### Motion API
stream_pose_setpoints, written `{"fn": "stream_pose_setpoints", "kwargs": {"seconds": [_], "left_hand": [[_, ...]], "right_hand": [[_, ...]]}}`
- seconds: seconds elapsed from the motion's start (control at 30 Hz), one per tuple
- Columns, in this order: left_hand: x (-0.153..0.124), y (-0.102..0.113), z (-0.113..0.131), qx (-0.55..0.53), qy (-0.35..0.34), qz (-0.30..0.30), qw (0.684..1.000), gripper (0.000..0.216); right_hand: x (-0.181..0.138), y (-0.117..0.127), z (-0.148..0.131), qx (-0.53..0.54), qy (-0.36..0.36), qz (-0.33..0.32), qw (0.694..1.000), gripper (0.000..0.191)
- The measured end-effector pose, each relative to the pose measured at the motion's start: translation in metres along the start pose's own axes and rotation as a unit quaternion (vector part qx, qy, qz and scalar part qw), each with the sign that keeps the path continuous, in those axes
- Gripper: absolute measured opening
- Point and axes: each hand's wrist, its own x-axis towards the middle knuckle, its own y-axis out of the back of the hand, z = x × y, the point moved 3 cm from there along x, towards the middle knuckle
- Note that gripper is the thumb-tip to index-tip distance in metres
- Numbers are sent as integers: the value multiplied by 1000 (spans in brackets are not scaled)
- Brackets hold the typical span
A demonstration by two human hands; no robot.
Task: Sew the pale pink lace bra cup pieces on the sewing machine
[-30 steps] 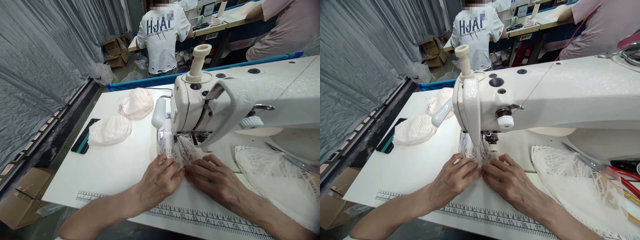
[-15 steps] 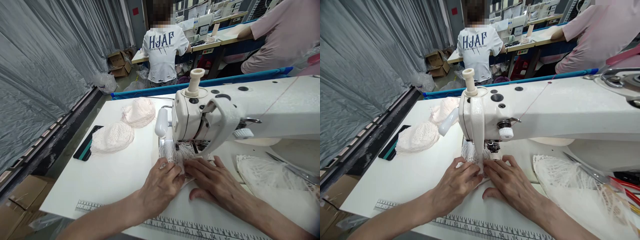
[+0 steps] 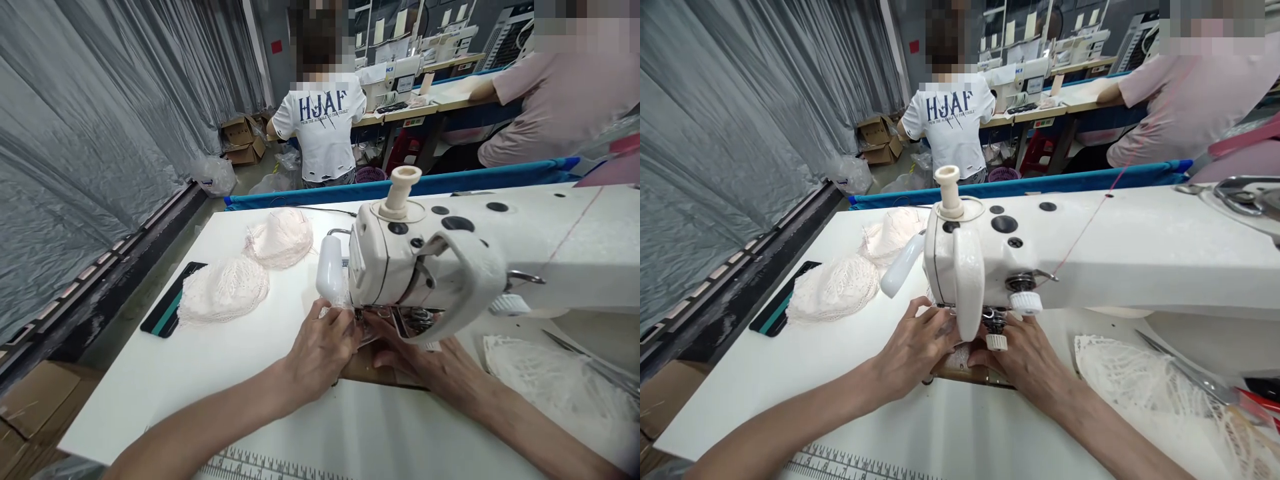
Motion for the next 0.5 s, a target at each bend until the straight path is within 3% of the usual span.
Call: {"fn": "stream_pose_setpoints", "kwargs": {"seconds": [0.2,0.5], "left_hand": [[-2,-1,4,15,0,-2,1000,20],[-10,2,14,33,-34,38,998,17]], "right_hand": [[-10,-6,-5,-86,39,-27,995,32],[-14,1,-17,-47,53,-19,997,28]]}}
